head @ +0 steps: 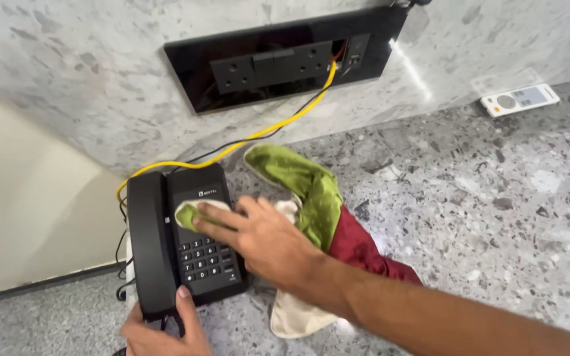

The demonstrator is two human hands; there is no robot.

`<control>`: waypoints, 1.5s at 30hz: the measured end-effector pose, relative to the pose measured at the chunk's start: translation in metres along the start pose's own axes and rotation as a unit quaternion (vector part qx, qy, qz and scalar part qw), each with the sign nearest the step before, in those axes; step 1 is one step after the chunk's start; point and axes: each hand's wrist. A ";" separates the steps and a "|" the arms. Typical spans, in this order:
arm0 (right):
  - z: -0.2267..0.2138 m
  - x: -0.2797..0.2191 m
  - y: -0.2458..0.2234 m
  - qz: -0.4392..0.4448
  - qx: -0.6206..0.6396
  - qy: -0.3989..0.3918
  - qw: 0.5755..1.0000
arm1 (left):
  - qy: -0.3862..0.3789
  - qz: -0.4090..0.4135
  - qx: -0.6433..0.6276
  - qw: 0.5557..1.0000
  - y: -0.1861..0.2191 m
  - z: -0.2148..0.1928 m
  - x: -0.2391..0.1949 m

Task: The person cleans a landline desk phone with a cloth.

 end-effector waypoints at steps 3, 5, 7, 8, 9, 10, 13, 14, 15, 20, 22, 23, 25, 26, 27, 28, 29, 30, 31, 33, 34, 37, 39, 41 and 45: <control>0.003 -0.001 0.005 -0.024 -0.006 0.035 0.999 | -0.009 -0.005 -0.016 1.000 -0.003 0.005 0.000; 0.008 0.012 0.018 -0.041 -0.033 0.051 0.997 | -0.014 -0.027 -0.050 0.998 -0.004 0.012 0.000; 0.010 0.022 0.027 -0.058 -0.060 0.066 0.994 | -0.021 -0.049 -0.083 0.995 -0.005 0.018 -0.001; 0.010 0.028 0.029 -0.048 -0.056 0.077 0.994 | -0.022 -0.040 -0.091 0.995 -0.006 0.019 -0.001; 0.011 0.031 0.029 -0.036 -0.048 0.088 0.994 | -0.025 -0.031 -0.096 0.995 -0.008 0.018 -0.002; 0.010 0.029 0.023 -0.034 -0.046 0.086 0.995 | -0.029 -0.031 -0.094 0.995 -0.009 0.016 -0.004; 0.003 0.026 0.012 -0.009 -0.060 0.052 0.997 | -0.003 -0.018 -0.125 0.992 -0.006 0.018 0.003; 0.002 0.021 0.009 -0.020 -0.054 0.036 0.998 | -0.034 -0.031 -0.146 0.988 -0.004 0.016 0.007; 0.003 0.014 0.005 -0.026 -0.045 0.018 0.998 | -0.069 -0.042 -0.165 0.983 -0.004 0.012 0.010; 0.002 0.006 0.014 -0.063 -0.021 0.021 0.998 | -0.003 0.010 -0.205 0.979 -0.029 0.051 0.002; 0.006 0.015 0.021 -0.080 -0.047 0.027 0.995 | 0.000 0.006 -0.191 0.981 -0.031 0.049 0.002; 0.008 0.019 0.026 -0.075 -0.053 0.056 0.994 | 0.003 -0.001 -0.176 0.984 -0.032 0.048 -0.001; 0.010 0.024 0.027 -0.069 -0.057 0.084 0.992 | 0.005 -0.009 -0.159 0.987 -0.029 0.041 -0.001; 0.008 0.024 0.024 -0.059 -0.056 0.076 0.994 | -0.032 -0.019 -0.169 0.985 -0.025 0.035 0.003; 0.006 0.027 0.022 -0.052 -0.057 0.068 0.995 | -0.067 -0.029 -0.180 0.981 -0.021 0.030 0.009; 0.003 0.022 0.017 -0.054 -0.057 0.068 0.995 | -0.065 -0.030 -0.180 0.981 -0.023 0.031 0.009; 0.001 0.017 0.012 -0.059 -0.059 0.038 0.996 | -0.081 -0.027 -0.166 0.982 -0.026 0.032 0.009; -0.001 0.012 0.007 -0.063 -0.061 0.009 0.996 | -0.098 -0.024 -0.153 0.983 -0.030 0.033 0.010; -0.001 0.006 0.005 -0.065 -0.057 0.010 0.996 | -0.097 -0.024 -0.149 0.984 -0.022 0.030 0.005; -0.002 -0.006 0.001 -0.083 0.005 0.015 0.996 | 0.002 -0.031 -0.165 0.986 -0.006 0.027 -0.004; -0.001 -0.005 0.001 -0.087 0.008 0.016 0.996 | 0.005 -0.032 -0.161 0.986 -0.010 0.025 -0.001; -0.003 -0.007 0.007 -0.104 0.003 -0.006 0.995 | -0.010 -0.027 -0.103 0.994 -0.012 0.026 -0.003; -0.004 0.000 0.013 -0.108 0.002 0.019 0.994 | -0.002 -0.028 -0.118 0.993 -0.015 0.030 -0.006; -0.003 0.002 0.012 -0.102 0.000 0.016 0.995 | -0.016 -0.039 -0.135 0.990 -0.010 0.025 -0.004; -0.007 -0.006 0.004 -0.108 0.023 -0.003 0.994 | -0.020 -0.036 -0.160 0.986 -0.011 0.024 -0.001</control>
Point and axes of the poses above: each hand's wrist, its own x-axis towards the middle knuckle, its own z-axis out of the palm, y = z × x, and after that the axes turned 15 degrees about x, right-handed
